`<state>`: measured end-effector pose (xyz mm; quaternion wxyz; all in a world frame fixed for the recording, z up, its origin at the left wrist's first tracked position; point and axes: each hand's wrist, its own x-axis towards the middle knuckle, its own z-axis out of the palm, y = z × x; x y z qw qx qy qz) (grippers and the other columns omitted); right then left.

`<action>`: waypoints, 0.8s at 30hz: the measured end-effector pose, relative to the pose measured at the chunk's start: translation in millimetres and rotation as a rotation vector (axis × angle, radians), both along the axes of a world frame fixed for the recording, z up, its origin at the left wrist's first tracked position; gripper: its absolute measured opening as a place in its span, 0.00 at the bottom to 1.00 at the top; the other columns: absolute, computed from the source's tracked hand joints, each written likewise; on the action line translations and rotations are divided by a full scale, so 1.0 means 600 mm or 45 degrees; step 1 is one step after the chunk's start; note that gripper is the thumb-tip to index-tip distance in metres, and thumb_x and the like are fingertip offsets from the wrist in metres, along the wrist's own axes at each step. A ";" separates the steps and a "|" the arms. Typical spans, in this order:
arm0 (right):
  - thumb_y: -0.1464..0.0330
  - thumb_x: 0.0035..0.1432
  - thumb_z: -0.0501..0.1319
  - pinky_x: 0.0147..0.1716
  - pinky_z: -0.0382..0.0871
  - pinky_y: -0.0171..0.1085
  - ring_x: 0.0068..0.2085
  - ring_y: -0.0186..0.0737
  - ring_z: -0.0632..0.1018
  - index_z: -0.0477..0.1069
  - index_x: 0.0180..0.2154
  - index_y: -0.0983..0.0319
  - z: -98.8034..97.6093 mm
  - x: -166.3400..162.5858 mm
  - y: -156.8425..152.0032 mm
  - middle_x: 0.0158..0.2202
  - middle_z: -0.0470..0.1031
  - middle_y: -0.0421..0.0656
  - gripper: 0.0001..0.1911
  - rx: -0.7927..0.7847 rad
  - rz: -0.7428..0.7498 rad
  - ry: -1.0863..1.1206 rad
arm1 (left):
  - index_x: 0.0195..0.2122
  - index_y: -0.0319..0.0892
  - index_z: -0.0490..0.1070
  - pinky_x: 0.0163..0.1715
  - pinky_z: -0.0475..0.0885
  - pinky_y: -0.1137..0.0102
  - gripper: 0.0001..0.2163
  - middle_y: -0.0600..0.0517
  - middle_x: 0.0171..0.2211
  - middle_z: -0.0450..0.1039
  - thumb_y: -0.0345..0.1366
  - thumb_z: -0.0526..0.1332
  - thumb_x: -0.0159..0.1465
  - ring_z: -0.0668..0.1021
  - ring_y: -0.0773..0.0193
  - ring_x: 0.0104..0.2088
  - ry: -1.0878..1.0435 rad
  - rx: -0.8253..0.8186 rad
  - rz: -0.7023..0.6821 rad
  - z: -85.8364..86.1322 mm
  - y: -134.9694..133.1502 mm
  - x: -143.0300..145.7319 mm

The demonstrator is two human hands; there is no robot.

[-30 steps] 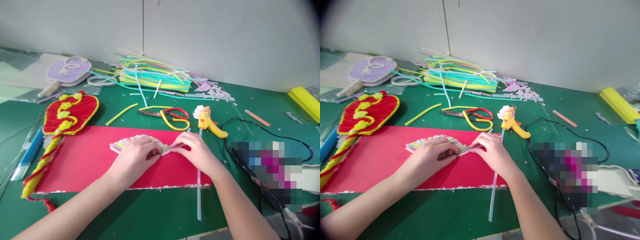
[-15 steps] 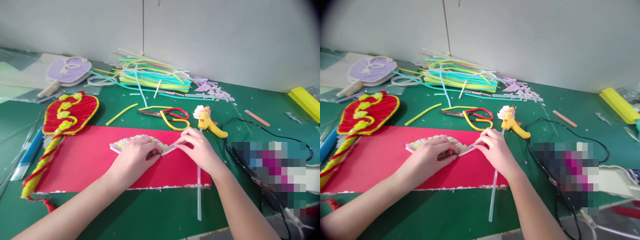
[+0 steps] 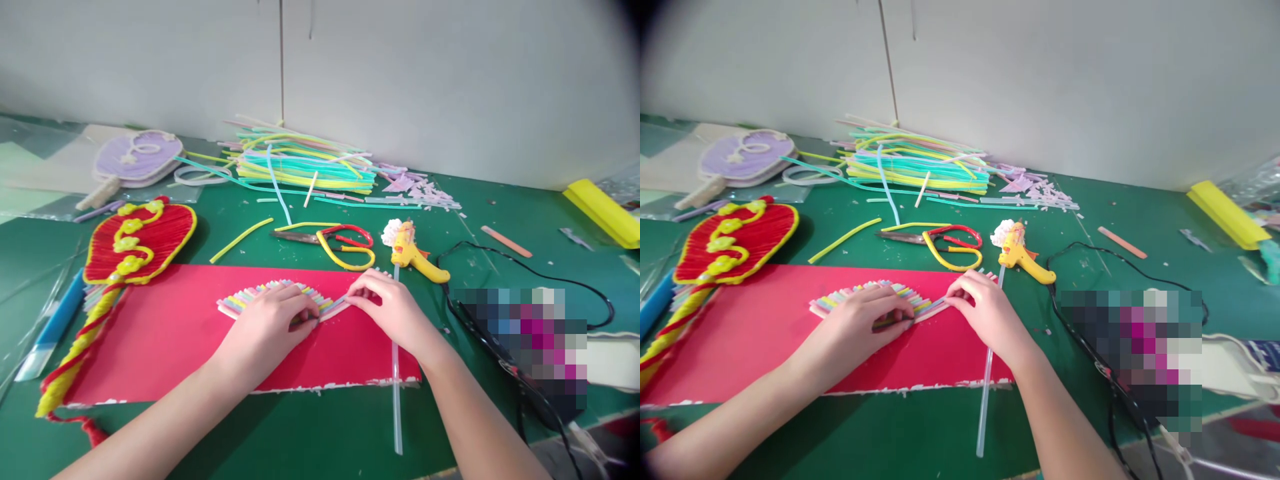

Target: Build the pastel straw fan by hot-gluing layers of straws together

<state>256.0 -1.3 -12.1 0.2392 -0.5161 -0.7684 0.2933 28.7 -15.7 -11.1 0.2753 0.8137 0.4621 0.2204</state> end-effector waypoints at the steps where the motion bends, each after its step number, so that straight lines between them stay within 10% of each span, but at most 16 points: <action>1: 0.70 0.60 0.60 0.35 0.70 0.34 0.34 0.35 0.74 0.69 0.32 0.58 0.000 0.000 0.000 0.33 0.71 0.40 0.04 -0.002 0.005 -0.005 | 0.32 0.43 0.73 0.32 0.66 0.69 0.05 0.54 0.29 0.71 0.28 0.58 0.62 0.73 0.64 0.32 0.004 0.000 0.000 0.000 0.000 0.000; 24: 0.69 0.58 0.63 0.36 0.70 0.35 0.33 0.34 0.74 0.68 0.31 0.59 -0.010 -0.002 0.002 0.33 0.70 0.38 0.04 0.112 0.058 -0.013 | 0.31 0.43 0.73 0.30 0.66 0.72 0.05 0.54 0.27 0.70 0.28 0.59 0.61 0.72 0.65 0.29 0.007 0.027 0.005 0.003 -0.003 0.002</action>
